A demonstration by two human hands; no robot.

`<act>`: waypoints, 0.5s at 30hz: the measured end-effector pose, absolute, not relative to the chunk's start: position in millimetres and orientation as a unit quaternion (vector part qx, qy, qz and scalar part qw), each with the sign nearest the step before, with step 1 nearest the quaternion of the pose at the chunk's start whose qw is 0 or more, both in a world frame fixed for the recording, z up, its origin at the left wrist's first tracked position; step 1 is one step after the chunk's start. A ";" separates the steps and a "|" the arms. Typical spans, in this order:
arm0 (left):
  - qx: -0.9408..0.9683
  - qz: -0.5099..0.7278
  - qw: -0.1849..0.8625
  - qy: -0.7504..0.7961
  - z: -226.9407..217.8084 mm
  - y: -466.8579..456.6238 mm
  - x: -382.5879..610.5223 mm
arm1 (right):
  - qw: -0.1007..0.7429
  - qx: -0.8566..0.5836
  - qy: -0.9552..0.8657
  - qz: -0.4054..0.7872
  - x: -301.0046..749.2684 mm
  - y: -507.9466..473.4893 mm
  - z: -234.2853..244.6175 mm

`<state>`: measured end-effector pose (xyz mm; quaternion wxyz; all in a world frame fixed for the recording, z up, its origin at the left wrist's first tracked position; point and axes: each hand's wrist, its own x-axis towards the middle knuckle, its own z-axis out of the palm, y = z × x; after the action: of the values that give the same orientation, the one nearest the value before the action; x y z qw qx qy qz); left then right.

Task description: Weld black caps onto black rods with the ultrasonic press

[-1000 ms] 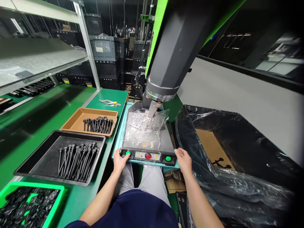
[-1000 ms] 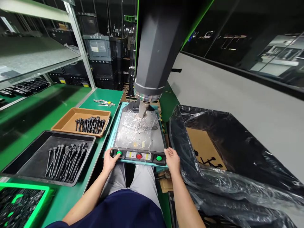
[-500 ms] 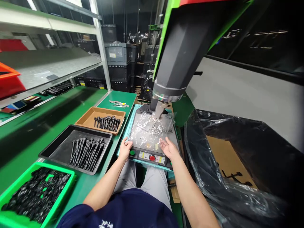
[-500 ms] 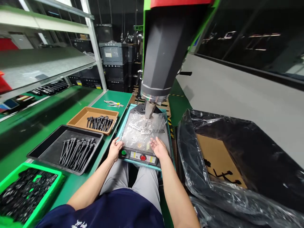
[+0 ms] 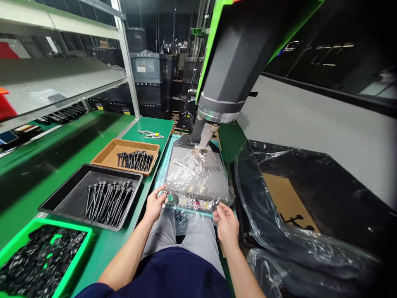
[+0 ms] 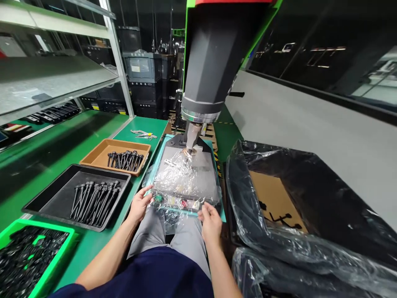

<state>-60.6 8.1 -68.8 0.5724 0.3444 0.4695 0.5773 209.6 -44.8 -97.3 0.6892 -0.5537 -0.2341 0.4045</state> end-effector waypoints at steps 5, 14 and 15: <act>0.348 0.525 0.598 0.497 -75.7 7.3 -67.1 | 0.640 -0.615 -0.216 0.406 188.4 -104.4 -141.6; 0.515 0.461 0.431 0.580 -98.5 37.9 -63.0 | 0.341 -0.691 -0.428 0.472 220.7 -89.0 -126.4; 0.541 0.446 0.405 0.587 -99.7 39.8 -64.5 | 0.310 -0.687 -0.477 0.452 229.9 -73.1 -110.8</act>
<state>-64.5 39.8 -99.7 0.4045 0.5414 0.5866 0.4463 229.9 -73.1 -110.8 0.3102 -0.6873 -0.4770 0.4515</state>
